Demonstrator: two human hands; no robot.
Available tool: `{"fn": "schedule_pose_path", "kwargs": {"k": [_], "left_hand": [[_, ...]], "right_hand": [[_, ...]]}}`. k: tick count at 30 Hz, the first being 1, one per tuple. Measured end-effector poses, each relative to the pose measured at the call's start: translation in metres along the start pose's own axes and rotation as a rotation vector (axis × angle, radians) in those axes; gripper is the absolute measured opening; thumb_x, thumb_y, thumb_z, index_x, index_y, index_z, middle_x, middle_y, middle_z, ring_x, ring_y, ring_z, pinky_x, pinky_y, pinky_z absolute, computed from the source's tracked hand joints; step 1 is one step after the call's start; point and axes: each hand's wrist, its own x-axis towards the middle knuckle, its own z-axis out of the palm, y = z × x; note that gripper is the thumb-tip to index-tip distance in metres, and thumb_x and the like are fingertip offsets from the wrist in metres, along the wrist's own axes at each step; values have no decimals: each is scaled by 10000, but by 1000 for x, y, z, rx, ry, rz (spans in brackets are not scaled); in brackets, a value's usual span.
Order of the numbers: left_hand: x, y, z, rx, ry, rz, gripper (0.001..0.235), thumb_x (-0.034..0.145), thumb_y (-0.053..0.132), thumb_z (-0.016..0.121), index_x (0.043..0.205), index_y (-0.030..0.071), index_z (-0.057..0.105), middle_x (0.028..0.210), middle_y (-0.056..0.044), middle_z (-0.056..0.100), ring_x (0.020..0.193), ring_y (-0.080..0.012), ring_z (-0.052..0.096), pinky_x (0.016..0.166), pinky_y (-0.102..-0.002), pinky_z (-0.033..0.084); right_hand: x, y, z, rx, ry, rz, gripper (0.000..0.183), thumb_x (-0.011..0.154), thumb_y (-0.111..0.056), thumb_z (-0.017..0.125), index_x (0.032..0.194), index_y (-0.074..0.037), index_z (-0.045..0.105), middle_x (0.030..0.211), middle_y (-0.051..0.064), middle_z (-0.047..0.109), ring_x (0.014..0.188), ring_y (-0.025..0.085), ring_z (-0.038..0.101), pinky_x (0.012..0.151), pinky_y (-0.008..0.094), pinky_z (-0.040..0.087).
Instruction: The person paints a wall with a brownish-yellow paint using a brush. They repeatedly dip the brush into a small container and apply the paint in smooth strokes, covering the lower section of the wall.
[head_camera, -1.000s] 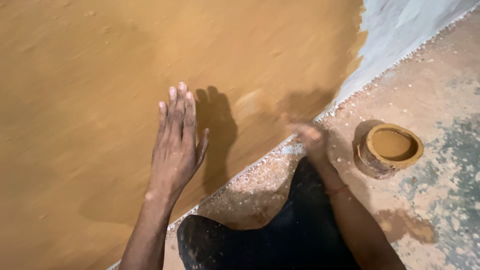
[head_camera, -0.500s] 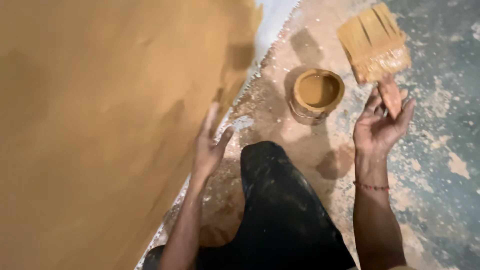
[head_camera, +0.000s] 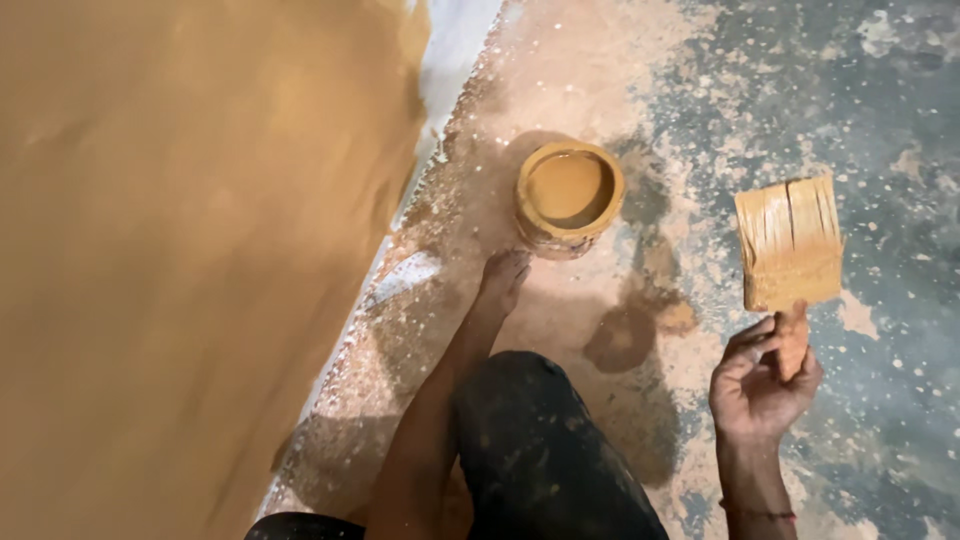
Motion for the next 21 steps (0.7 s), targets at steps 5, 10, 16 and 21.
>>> {"fn": "schedule_pose_path", "kwargs": {"k": [5,10,16,21], "left_hand": [[3,3,3,45,28,31,77,998,100,563,1035,110,630,949,-1,659,896,-102,632,797,-269,530],[-36,43,37,436,-55,296,239,1136,85,620,924,-22,596,834,-36,500,756,-119,483,574,-259,421],[-60,85,143,418,-49,293,101,968,77,529,1057,124,533,880,6,644,765,-108,643,679,-264,561],[-57,111,172,556,-177,130,146,1050,135,536,1026,43,646,873,-38,655,769,-116,626,713,-260,546]], "right_hand": [[1,-25,-12,30,40,-9,412,983,-162,748,1330,50,685,1204,215,713,1145,292,719,973,273,653],[3,-40,-33,22,3,50,403,1000,-213,765,1294,52,683,1214,208,721,1098,248,729,898,306,607],[-1,-46,-58,-31,102,-59,438,1017,-235,758,1314,76,674,1218,194,712,1130,242,716,974,265,638],[-10,-45,-77,-11,242,-120,462,990,-238,755,1324,63,648,1206,195,725,1102,280,719,953,261,651]]}}
